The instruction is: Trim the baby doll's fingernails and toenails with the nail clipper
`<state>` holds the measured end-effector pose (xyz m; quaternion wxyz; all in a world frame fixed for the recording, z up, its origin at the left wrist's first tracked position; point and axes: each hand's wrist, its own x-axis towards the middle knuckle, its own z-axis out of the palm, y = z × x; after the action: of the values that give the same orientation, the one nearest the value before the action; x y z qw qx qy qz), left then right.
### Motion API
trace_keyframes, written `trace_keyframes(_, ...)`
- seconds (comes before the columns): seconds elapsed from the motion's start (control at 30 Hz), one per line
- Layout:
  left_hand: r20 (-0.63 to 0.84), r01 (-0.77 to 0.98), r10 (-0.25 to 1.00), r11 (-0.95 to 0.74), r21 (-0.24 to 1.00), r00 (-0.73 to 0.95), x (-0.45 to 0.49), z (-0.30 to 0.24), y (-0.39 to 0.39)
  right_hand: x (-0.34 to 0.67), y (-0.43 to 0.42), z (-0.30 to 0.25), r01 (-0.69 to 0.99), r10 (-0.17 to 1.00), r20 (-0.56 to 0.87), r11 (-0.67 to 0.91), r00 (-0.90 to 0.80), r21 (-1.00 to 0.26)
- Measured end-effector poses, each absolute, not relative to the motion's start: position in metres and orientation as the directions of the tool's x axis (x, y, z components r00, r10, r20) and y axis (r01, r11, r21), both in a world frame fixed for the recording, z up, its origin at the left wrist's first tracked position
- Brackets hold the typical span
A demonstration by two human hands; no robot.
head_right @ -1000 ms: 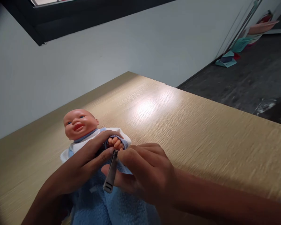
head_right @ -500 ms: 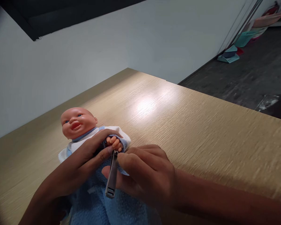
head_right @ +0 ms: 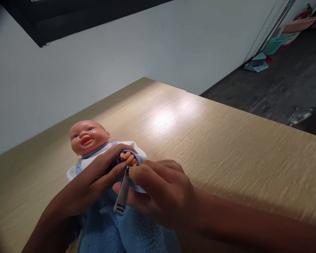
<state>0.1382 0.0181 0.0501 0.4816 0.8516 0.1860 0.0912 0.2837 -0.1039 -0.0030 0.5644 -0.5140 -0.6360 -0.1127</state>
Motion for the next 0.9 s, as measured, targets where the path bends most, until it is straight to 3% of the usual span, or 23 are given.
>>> trace_keyframes(0.47,-0.070,0.279,0.448,-0.422,0.863,0.891,0.138,0.050,0.016,0.302,-0.110,0.016,0.771,0.611,0.771,0.401,0.178,-0.495)
trace_keyframes(0.9,-0.072,0.284,0.433,-0.448,0.847,0.898,0.138,0.049,0.016,0.305,-0.107,0.012,0.694,0.637,0.765,0.509,0.094,-0.509)
